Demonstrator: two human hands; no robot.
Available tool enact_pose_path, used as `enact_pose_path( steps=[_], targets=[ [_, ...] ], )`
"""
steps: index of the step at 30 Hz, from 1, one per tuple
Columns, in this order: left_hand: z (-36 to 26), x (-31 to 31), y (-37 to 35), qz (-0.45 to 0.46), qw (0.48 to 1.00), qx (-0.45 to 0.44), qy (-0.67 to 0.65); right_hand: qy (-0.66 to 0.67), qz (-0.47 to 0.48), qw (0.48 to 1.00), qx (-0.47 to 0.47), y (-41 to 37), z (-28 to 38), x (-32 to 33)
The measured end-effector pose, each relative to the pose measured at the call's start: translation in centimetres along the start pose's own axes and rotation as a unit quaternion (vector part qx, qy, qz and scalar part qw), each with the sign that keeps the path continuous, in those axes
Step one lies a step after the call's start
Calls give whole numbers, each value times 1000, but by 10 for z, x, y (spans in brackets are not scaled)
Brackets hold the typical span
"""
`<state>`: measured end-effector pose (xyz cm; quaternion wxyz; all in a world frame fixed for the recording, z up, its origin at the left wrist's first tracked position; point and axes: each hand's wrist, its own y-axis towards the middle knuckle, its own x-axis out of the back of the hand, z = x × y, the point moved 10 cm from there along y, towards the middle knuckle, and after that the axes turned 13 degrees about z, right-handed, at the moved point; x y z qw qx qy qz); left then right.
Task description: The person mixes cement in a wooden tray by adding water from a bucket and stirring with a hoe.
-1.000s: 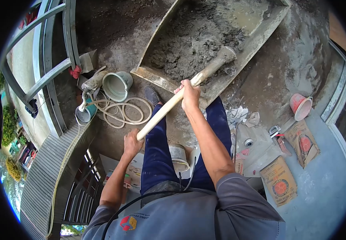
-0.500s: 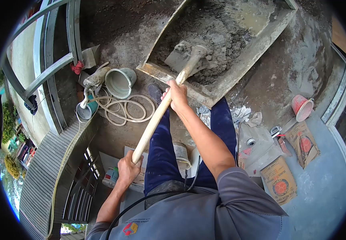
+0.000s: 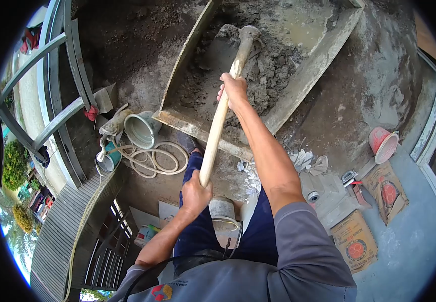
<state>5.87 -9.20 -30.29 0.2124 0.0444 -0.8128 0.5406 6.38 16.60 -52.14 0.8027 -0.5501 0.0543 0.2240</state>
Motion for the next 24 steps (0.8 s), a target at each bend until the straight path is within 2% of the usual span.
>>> enact_pose_path(
  steps=[2,5,7,8,11,12,16,19,24],
  targets=[
    [-17,-11,-6,11,998,-42,-51,-39,-9,999,25,-30,49,-1],
    [-36,13,12,-29,991,-102,-87,-63,-8,992,108,-46,116,-12],
    [-54,39,46,-55,988,-128,-63,-56,-14,986,156,-25,154,-17],
    [-54,46,72,-36,993,-100,-45,-48,-16,984,172,-7,169,-20],
    [-54,81,125,-33,994,-97,-44,-51,-32,980,187,45,189,-29],
    [-50,92,132,-27,994,-91,-52,-36,-52,982,177,58,185,-32],
    [-33,113,116,-34,997,-65,-29,-46,-20,992,120,105,132,-47],
    [-8,116,98,-10,999,-31,-28,-41,-40,994,94,99,92,-57],
    [-13,102,55,3,1000,-12,-29,-45,2,998,33,99,43,-53]
  ],
)
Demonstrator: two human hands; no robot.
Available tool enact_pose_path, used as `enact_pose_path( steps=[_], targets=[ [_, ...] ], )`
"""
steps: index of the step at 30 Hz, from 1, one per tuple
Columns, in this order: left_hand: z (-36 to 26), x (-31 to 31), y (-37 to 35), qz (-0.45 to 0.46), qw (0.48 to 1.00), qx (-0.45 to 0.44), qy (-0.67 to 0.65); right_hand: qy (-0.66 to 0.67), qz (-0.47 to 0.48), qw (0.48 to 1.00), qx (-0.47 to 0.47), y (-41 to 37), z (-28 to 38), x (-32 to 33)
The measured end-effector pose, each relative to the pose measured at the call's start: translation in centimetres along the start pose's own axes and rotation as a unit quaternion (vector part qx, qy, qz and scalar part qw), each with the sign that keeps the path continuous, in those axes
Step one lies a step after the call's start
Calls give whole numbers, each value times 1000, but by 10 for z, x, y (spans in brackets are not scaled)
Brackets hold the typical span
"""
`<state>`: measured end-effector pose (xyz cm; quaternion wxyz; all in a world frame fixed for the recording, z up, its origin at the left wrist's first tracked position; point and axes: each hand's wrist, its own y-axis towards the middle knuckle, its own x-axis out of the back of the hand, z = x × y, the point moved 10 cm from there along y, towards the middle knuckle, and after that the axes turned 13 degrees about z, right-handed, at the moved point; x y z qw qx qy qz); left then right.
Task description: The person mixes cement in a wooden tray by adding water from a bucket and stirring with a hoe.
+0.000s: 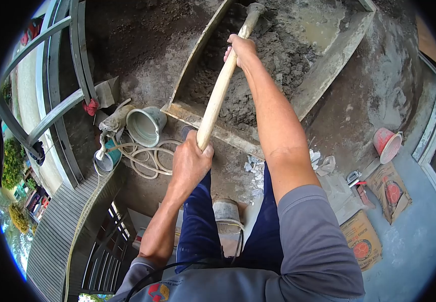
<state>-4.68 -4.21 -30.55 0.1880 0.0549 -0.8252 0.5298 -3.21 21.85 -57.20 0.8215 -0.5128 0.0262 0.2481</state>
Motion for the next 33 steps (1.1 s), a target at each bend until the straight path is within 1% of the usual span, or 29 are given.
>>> enact_pose_path(
  steps=[3,7,11,13,14,15,16,18,20,22,23,24,26,27,28,31,32,33],
  targets=[
    [5,-3,-23,-1,1000,12,13,19,17,999,-42,-12,-40,-9],
    [18,-12,-57,14,997,67,23,43,29,993,-106,-35,-111,-28],
    [18,-32,-83,39,991,119,48,51,55,982,-172,-54,-179,-37],
    [13,-38,-86,34,992,114,33,52,64,978,-192,-63,-185,-38],
    [8,-45,-88,38,993,114,23,40,50,980,-186,-60,-188,-33],
    [0,-52,-88,56,990,132,6,32,69,978,-194,-62,-192,-27],
    [-14,-56,-84,60,991,120,10,23,94,976,-194,-58,-187,-28],
    [-40,-67,-89,71,991,112,12,53,137,966,-212,-62,-182,-24],
    [-71,-71,-96,92,990,104,-13,58,151,963,-218,-66,-178,-12],
    [-105,-69,-106,119,989,86,-29,63,174,960,-211,-84,-158,1],
    [-119,-66,-112,121,990,63,-15,85,177,954,-228,-91,-154,6],
    [-129,-63,-119,127,990,51,-13,73,187,956,-213,-101,-142,12],
    [-146,-52,-135,139,990,23,-11,126,176,952,-215,-126,-123,24],
    [-152,-46,-143,149,989,10,-10,130,176,955,-202,-137,-110,29],
    [-156,-40,-152,161,987,1,-11,146,143,958,-203,-148,-101,39],
    [-155,-20,-179,199,979,-31,-21,154,105,969,-164,-184,-57,52],
    [-149,-14,-190,212,976,-38,-26,161,97,971,-149,-198,-46,52],
    [-139,-7,-197,224,973,-47,-31,172,68,971,-148,-211,-39,53]
  ],
)
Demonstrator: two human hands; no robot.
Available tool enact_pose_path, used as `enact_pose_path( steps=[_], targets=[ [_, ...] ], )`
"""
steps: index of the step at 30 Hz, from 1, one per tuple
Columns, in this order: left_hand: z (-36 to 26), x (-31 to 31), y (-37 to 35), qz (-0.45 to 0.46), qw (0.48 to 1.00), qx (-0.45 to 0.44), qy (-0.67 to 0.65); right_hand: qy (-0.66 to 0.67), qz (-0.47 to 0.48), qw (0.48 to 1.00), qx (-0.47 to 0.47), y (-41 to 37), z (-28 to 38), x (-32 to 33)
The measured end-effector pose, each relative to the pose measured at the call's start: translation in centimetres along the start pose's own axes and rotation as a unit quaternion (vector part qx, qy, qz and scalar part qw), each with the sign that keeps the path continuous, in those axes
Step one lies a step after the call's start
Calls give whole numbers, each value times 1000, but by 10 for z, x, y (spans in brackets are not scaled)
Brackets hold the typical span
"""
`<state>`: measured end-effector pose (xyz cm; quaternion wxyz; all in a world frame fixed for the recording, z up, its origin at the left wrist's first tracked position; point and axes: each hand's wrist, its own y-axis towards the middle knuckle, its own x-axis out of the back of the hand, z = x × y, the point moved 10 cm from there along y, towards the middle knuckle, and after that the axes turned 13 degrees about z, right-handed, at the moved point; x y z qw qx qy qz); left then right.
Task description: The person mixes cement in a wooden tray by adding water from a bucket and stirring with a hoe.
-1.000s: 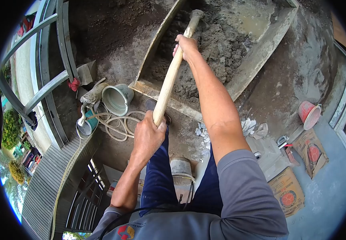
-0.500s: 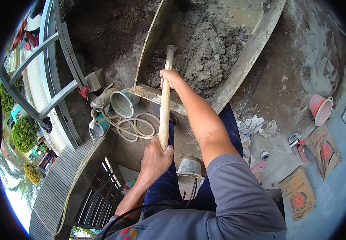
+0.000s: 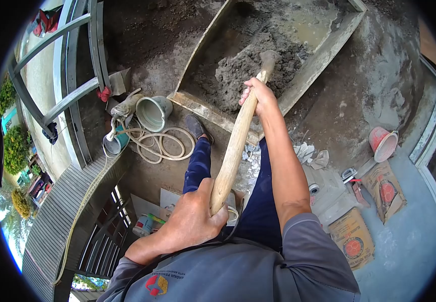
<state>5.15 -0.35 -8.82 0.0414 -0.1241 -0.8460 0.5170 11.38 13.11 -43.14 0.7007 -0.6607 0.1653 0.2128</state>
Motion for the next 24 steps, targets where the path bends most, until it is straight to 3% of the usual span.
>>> enact_pose_path(
  steps=[3,5,8,11,13,16,18,20,24],
  targets=[
    [67,14,-24,17,999,3,27,13,-69,993,94,-39,-4,-15],
    [160,25,-18,6,999,45,27,9,-127,979,159,-51,-30,-29],
    [353,29,61,-138,982,94,93,29,-105,976,189,-10,-104,-27],
    [449,18,125,-205,971,108,56,-7,-112,964,243,6,-132,-26],
    [460,7,120,-206,973,88,46,-32,-127,955,266,-17,-144,-31],
    [414,19,62,-179,983,-3,31,-57,-107,955,269,-60,-129,-71],
    [379,27,-5,-121,992,6,46,-44,-103,969,219,-76,-127,-94],
    [340,44,-51,-122,992,35,20,-25,-92,981,172,-73,-120,-110],
    [243,81,12,-183,975,80,100,21,-112,981,155,40,-68,-46]
  ],
)
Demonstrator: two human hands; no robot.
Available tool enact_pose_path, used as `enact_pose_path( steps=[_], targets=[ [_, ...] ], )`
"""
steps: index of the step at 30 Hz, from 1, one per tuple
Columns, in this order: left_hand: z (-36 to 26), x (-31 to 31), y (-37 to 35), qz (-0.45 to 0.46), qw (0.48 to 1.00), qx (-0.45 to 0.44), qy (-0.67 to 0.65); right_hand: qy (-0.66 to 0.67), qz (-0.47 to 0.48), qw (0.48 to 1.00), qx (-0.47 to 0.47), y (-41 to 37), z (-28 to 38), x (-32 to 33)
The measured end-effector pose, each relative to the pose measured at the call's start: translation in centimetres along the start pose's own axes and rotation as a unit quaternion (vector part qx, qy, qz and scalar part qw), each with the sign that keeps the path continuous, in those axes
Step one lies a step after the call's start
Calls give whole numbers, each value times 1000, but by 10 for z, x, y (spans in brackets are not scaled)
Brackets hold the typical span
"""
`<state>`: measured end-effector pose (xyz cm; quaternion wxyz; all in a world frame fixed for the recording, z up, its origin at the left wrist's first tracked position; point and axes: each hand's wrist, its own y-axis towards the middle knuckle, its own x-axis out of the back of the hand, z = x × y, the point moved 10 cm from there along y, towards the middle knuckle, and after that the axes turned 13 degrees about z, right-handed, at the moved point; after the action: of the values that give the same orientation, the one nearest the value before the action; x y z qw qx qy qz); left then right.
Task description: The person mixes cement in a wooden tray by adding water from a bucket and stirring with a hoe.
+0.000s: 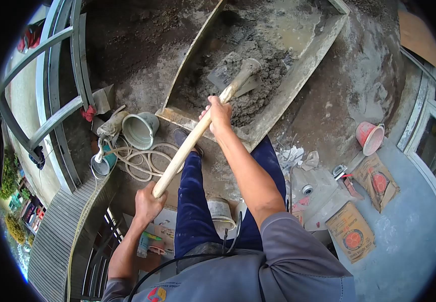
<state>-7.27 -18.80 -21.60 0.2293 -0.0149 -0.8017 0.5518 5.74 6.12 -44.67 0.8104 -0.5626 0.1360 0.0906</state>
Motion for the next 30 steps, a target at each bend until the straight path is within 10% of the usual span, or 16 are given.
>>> enact_pose_path(
  steps=[4,17,30],
  targets=[
    [-94,-3,114,-42,996,-3,74,33,-42,999,-2,120,71,51],
    [-263,-60,153,108,961,-187,-173,-182,31,964,190,80,348,34],
    [-201,-76,122,106,973,-14,-205,-240,33,968,-61,183,130,57]
  ],
)
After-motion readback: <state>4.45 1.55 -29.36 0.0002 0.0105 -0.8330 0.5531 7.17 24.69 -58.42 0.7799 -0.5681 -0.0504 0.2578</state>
